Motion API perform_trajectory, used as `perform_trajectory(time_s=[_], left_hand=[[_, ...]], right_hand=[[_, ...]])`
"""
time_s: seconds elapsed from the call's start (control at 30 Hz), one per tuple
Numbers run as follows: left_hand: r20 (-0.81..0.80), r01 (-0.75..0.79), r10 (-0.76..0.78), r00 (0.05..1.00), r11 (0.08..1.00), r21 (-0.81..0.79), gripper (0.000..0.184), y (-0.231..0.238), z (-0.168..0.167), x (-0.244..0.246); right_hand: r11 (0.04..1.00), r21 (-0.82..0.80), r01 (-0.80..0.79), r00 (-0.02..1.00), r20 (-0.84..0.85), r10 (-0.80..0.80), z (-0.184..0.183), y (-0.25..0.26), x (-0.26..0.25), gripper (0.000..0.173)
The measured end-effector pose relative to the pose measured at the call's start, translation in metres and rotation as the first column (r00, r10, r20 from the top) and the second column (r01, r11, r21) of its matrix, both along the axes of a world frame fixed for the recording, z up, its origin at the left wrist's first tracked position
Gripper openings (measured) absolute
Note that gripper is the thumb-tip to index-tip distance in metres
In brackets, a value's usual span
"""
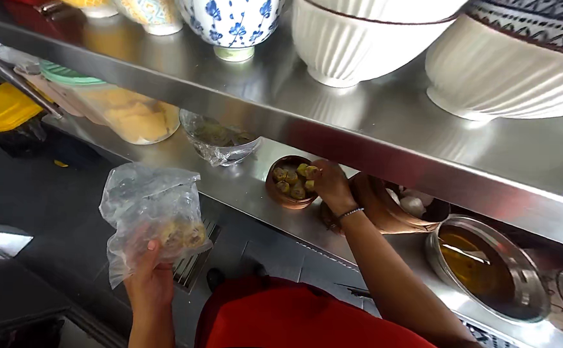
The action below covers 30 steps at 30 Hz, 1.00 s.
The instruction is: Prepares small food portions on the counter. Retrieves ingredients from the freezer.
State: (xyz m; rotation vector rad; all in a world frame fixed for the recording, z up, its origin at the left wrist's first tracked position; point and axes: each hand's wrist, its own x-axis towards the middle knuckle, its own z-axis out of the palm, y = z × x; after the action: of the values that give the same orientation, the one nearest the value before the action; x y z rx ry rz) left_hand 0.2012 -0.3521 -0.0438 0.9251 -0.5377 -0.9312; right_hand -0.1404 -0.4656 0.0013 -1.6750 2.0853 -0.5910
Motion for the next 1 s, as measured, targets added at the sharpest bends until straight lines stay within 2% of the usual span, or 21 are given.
perform_trajectory(time_s=[0.07,0.17,0.23,0.43,0.5,0.6,0.77,0.87,1.0], left_hand=[[-0.009,-0.012,0.012,1.0,1.0,0.005,0.039,0.004,-0.002,0.0],[-0.021,-0.032,0.033,0.999,0.999,0.021,0.038,0.011,-0.002,-0.001],[-0.032,-0.05,0.051,0.998,0.998,0.028,0.036,0.014,-0.003,0.0],[-0.043,-0.088,0.089,0.995,0.996,0.033,0.036,0.022,-0.008,0.001],[-0.043,-0.089,0.091,0.995,0.995,0.036,0.036,0.022,-0.007,0.0],[-0.058,-0.069,0.07,0.996,0.997,0.019,0.035,0.02,-0.003,-0.004],[-0.06,0.015,-0.011,0.998,0.998,0.064,0.038,0.011,0.001,-0.023],[-0.078,0.049,-0.04,0.996,0.992,0.114,0.036,0.006,0.004,-0.037],[-0.117,0.069,-0.056,0.992,0.991,0.111,0.035,0.004,0.009,-0.048]], right_hand=[[1.0,0.008,0.016,1.0,-0.007,-0.016,0.014,-0.01,0.004,0.035],[0.972,0.235,-0.004,0.982,-0.185,0.048,0.008,-0.026,0.011,0.035],[0.947,0.322,0.015,0.958,-0.276,0.079,-0.004,-0.034,0.015,0.036],[0.935,0.352,0.049,0.936,-0.343,0.08,-0.004,-0.04,0.022,0.036],[0.935,0.355,0.014,0.936,-0.334,0.113,-0.007,-0.042,0.021,0.032],[0.95,0.304,-0.075,0.96,-0.235,0.151,-0.013,-0.048,0.016,0.028],[0.974,0.207,-0.095,0.986,-0.112,0.12,-0.001,-0.052,0.017,0.028],[0.949,0.263,-0.172,0.979,-0.064,0.195,-0.003,-0.06,0.018,0.036],[0.93,0.318,-0.186,0.967,-0.107,0.23,-0.01,-0.07,0.015,0.035]])
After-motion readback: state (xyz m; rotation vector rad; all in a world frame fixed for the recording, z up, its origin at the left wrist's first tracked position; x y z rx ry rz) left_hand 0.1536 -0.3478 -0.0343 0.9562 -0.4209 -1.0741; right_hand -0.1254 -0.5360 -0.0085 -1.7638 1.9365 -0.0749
